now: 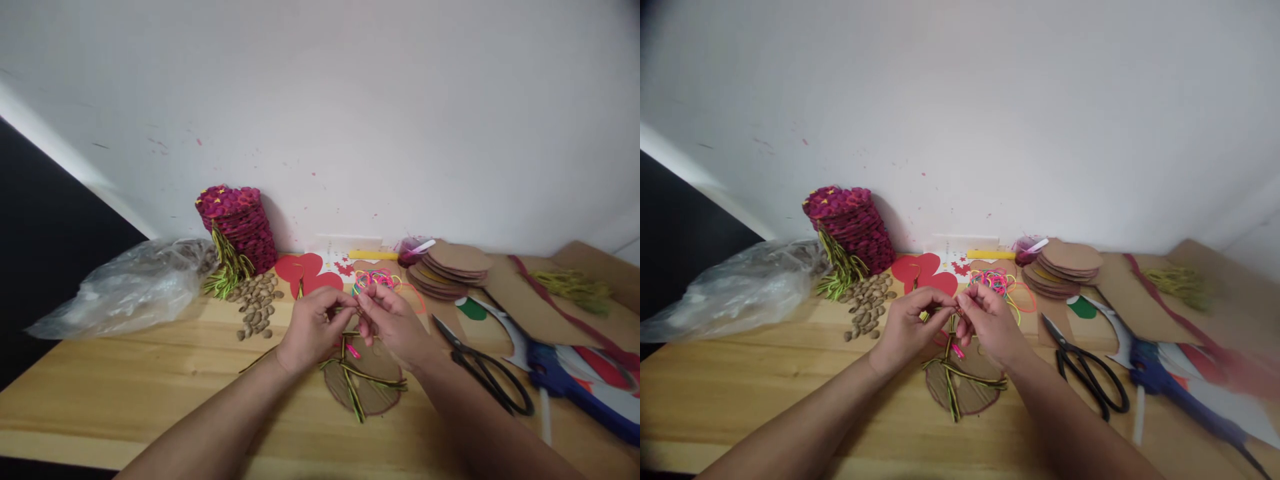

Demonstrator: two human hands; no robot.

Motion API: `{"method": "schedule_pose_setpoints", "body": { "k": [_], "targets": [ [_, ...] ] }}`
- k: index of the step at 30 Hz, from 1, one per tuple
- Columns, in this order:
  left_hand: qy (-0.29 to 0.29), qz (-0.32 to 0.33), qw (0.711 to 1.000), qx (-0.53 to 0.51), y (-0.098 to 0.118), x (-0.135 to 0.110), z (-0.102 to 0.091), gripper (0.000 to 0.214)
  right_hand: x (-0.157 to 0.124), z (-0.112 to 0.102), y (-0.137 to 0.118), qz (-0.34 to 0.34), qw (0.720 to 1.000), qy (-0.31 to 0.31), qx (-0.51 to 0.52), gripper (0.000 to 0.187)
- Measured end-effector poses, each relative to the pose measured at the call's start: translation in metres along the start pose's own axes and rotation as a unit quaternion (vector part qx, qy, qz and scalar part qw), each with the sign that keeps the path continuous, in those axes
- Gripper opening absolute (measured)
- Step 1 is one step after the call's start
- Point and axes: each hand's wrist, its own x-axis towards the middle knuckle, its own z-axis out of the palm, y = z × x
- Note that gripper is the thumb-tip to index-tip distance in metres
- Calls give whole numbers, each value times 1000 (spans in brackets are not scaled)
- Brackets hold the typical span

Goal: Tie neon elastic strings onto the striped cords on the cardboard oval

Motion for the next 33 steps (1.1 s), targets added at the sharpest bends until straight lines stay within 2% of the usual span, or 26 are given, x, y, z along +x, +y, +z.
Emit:
{"method": "schedule_pose_setpoints", "body": {
  "k": [7,13,16,20,23,27,33],
  "targets": [
    [20,-12,999,-30,-2,-1,2,7,-2,4,-2,57,994,-7,97,33],
    [8,-85,985,-149,-8,-2,6,10,-4,6,-6,99,982,-16,161,34],
    [2,-106,982,-154,-6,-2,7,7,-3,5,-6,89,984,-9,155,36],
    [-11,-145,974,-174,-2,0,8,16,-1,1,-5,24,996,15,88,29],
    [-24,-170,966,-195,-5,2,7,22,-1,-2,-7,-13,1000,-2,-8,24],
    [-57,-200,951,-231,-14,3,3,26,-3,-5,-11,-46,992,-1,-120,19],
    [-77,-239,918,-306,-18,5,0,29,-3,-10,-12,-71,973,24,-218,16]
  ]
}}
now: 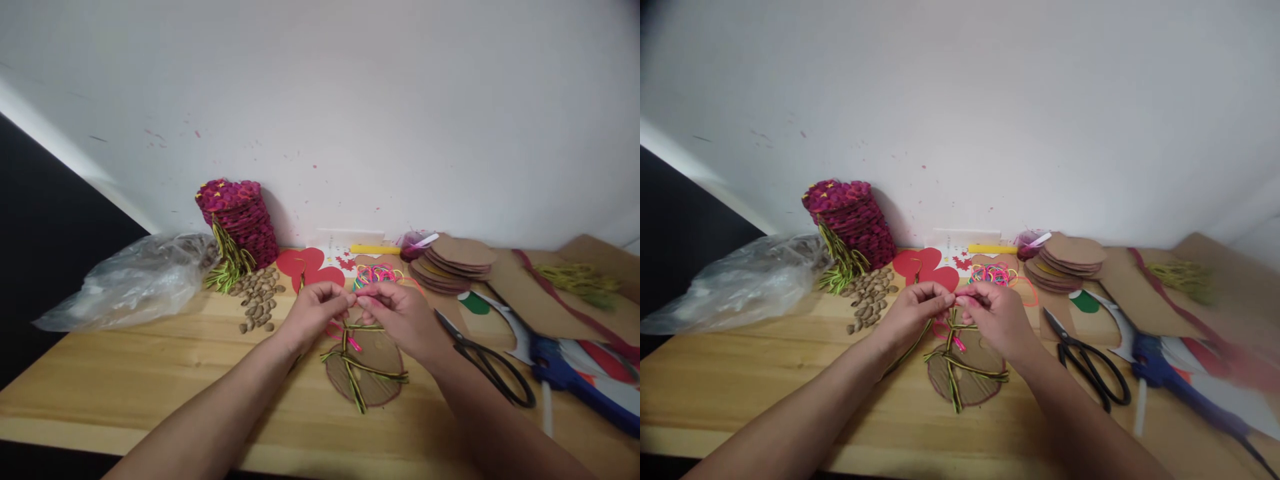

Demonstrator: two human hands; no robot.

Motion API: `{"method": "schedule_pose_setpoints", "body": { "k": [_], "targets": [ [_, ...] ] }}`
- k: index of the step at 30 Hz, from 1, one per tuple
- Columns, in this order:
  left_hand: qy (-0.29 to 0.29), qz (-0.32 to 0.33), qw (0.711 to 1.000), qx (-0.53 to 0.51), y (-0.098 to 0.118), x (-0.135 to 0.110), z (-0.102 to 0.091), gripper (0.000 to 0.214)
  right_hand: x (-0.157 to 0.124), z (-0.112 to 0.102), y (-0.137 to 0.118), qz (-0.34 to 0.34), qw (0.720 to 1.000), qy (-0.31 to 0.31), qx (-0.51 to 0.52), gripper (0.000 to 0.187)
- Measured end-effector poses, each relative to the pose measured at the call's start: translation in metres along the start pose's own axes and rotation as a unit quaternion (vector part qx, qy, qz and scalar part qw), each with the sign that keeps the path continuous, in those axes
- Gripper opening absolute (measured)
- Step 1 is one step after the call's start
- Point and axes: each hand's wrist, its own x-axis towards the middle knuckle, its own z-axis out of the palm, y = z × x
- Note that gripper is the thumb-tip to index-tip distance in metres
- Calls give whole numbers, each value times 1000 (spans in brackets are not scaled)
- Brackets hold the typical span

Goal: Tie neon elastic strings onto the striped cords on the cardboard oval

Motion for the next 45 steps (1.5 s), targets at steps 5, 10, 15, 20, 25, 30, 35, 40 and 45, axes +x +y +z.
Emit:
{"method": "schedule_pose_setpoints", "body": {
  "k": [5,10,15,20,25,30,35,40,45],
  "targets": [
    [-34,-74,989,-124,4,-1,1,29,2,-2,2,27,994,-52,90,16],
    [-89,-111,974,-177,11,-3,0,25,3,-5,3,119,956,-112,242,24],
    [-65,-63,986,-140,8,-3,1,25,3,-4,-1,166,931,-106,306,25],
    [-27,42,997,-54,4,-4,6,27,3,-1,0,178,928,-109,307,25],
    [3,52,999,-2,4,-5,6,29,3,1,4,165,938,-104,286,25],
    [41,77,996,-9,5,-4,6,30,1,4,4,117,966,-82,213,31],
    [85,96,991,-48,3,-3,7,30,0,4,2,87,982,-59,155,34],
    [101,70,979,-166,2,1,4,33,0,5,-1,75,987,-58,128,34],
    [108,64,966,-225,3,2,4,38,-1,5,-4,59,992,-73,82,28]
  ]
}}
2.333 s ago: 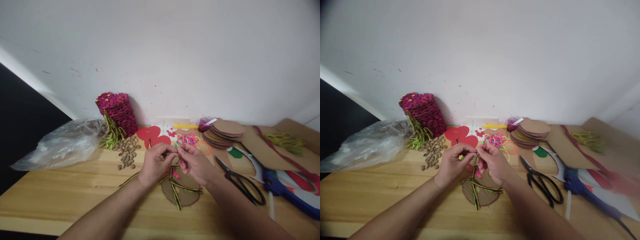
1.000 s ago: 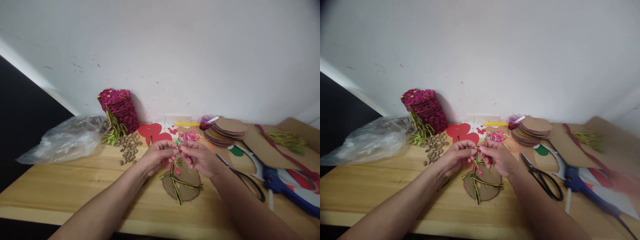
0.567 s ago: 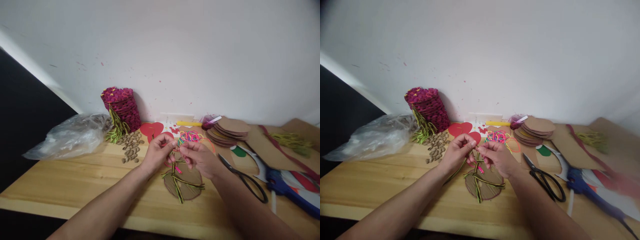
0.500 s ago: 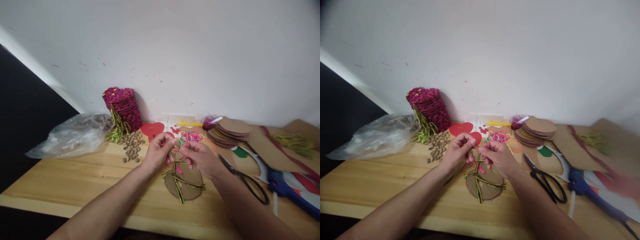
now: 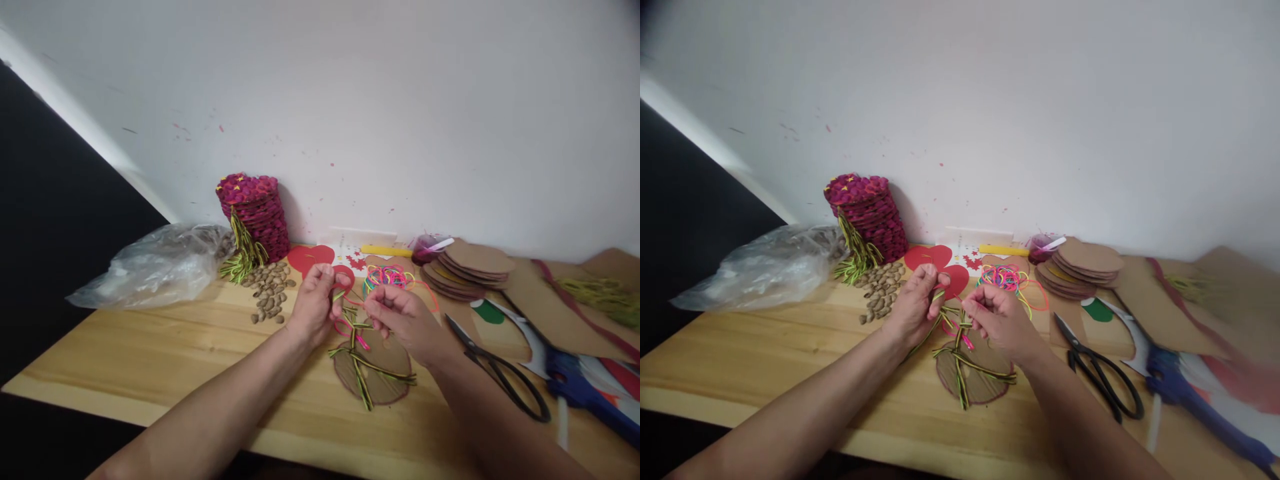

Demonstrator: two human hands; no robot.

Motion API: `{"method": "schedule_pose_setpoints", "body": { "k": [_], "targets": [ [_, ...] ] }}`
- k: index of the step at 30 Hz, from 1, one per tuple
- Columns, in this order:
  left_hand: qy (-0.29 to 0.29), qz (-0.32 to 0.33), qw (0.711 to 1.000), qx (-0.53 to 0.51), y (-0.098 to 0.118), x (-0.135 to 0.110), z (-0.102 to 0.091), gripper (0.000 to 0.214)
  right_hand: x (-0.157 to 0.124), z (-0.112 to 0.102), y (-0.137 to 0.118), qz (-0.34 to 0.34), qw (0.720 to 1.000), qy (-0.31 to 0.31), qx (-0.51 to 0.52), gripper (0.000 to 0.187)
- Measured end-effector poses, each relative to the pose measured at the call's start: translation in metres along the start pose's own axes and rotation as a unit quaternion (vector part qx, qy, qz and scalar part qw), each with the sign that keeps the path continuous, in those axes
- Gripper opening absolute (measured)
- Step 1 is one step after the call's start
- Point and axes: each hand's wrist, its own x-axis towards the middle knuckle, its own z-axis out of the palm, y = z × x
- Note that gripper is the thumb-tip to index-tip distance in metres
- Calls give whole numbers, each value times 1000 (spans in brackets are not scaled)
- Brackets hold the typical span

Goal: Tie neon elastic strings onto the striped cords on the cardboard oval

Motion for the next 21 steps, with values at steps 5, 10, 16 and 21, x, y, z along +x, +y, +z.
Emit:
{"method": "schedule_pose_setpoints", "body": {
  "k": [5,10,16,21],
  "targets": [
    [20,-8,999,32,-4,-2,1,40,-5,4,-5,-87,991,-5,-98,19],
    [0,-2,998,58,-6,-2,1,42,-11,9,-5,-183,960,-50,-208,15],
    [-24,-3,996,82,-7,0,-1,38,-10,8,-6,-131,991,-22,-6,15],
    [-38,3,992,117,-3,-5,4,34,-1,6,0,-15,982,-19,188,27]
  ]
}}
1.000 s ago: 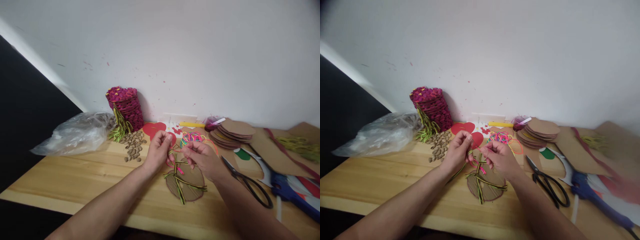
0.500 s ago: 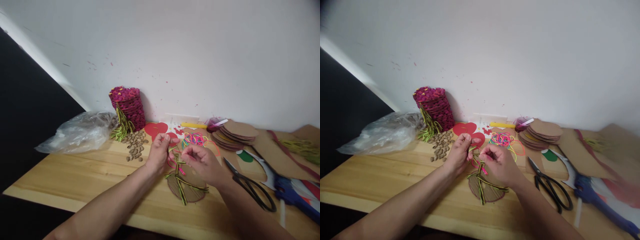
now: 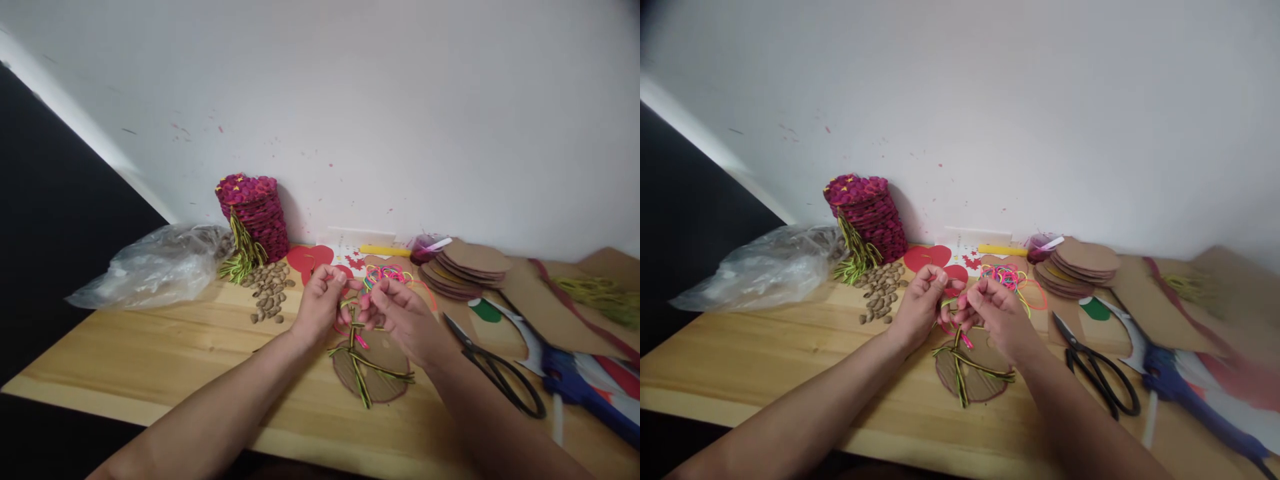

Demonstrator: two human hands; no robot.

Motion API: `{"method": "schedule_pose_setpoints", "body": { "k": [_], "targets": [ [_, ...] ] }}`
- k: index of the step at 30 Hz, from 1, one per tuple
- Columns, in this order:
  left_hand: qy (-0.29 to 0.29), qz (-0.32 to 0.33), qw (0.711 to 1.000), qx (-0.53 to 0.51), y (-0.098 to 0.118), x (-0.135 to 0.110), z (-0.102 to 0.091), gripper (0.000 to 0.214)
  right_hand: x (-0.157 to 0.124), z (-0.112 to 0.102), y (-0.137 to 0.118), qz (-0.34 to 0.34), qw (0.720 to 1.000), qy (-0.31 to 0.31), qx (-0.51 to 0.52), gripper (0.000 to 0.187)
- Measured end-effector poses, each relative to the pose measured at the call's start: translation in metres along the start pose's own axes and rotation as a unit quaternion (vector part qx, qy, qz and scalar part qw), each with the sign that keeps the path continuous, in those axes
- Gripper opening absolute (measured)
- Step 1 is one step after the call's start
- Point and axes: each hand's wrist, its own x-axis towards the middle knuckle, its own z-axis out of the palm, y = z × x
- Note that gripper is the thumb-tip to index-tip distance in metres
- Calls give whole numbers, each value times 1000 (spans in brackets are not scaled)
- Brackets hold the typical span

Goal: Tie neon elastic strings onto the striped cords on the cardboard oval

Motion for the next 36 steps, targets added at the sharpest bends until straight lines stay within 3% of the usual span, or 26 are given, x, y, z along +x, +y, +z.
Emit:
{"method": "schedule_pose_setpoints", "body": {
  "k": [3,9,14,17,21,26,29,32,36],
  "targets": [
    [-16,34,999,34,2,-4,2,31,4,-4,3,55,998,39,16,32],
    [-39,55,995,70,1,-8,4,30,3,-4,2,128,992,-9,-15,31],
    [-24,29,996,80,4,-6,2,35,4,-6,3,59,996,62,-17,32],
    [-58,-13,992,113,4,-3,0,36,5,-8,5,22,995,91,-31,32],
    [-104,-40,982,154,3,-3,-2,35,4,-6,6,24,992,101,-76,32],
    [-108,-31,984,140,-2,-8,0,31,1,2,5,50,989,123,-71,38],
    [-83,-10,988,133,-3,-7,0,31,2,3,4,67,989,102,-86,41],
    [-46,28,989,137,-1,-4,-2,30,2,-2,3,65,982,46,-172,35],
    [-37,46,988,140,0,-2,-3,26,0,-5,-1,-7,951,11,-309,15]
  ]
}}
